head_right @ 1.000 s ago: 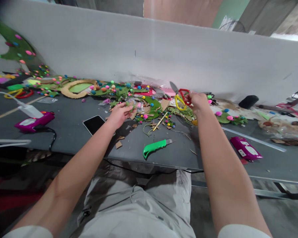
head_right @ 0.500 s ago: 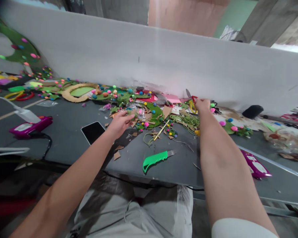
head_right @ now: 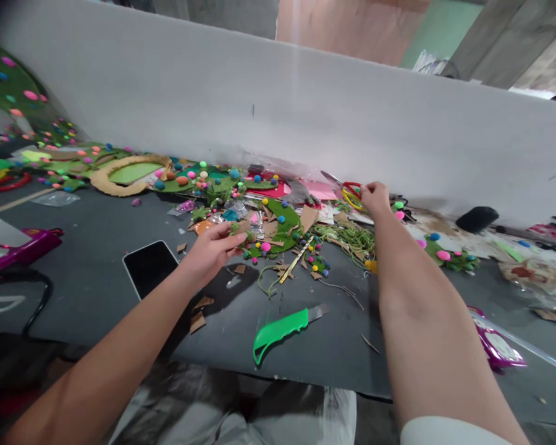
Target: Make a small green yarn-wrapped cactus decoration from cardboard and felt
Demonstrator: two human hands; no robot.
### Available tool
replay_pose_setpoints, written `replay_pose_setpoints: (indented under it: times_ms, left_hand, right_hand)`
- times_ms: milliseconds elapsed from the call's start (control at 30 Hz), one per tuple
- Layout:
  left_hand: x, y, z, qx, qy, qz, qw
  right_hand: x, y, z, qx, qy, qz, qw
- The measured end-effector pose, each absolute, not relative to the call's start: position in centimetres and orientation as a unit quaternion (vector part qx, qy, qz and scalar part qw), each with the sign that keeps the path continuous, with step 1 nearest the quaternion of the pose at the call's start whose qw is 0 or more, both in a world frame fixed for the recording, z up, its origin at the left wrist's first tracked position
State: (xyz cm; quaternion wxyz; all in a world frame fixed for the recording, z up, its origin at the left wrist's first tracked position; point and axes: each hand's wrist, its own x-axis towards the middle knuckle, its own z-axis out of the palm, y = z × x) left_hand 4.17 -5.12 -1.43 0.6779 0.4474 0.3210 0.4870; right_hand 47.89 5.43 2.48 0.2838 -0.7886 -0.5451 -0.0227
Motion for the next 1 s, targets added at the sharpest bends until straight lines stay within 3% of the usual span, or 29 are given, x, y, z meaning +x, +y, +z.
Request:
replay_pose_setpoints:
  times_ms: [167, 367, 733, 1000]
  left_hand:
    - [4.3, -5.2, -1.4, 0.455, 0.333, 0.477, 0.674]
    - [4.3, -5.3, -1.0, 0.452, 0.338, 0.479, 0.672]
    - [4.2, -5.1, -1.1, 0.438, 0.322, 0.489, 0.682]
    - [3.9, -4.9, -1.6, 0.450, 0.302, 0.493, 0.681]
  right_hand:
    - [44.8, 7.1, 2.2, -0.770, -0.561, -0.015, 0.303]
    - [42.2, 7.0, 1.0, -0.735, -0.645, -0.004, 0.211]
    - [42.7, 5.1, 1.8, -0.767, -0.624, -0.018, 0.146]
    - [40.5, -0.7, 1.8, -0.739, -0.661, 0.119, 0.047]
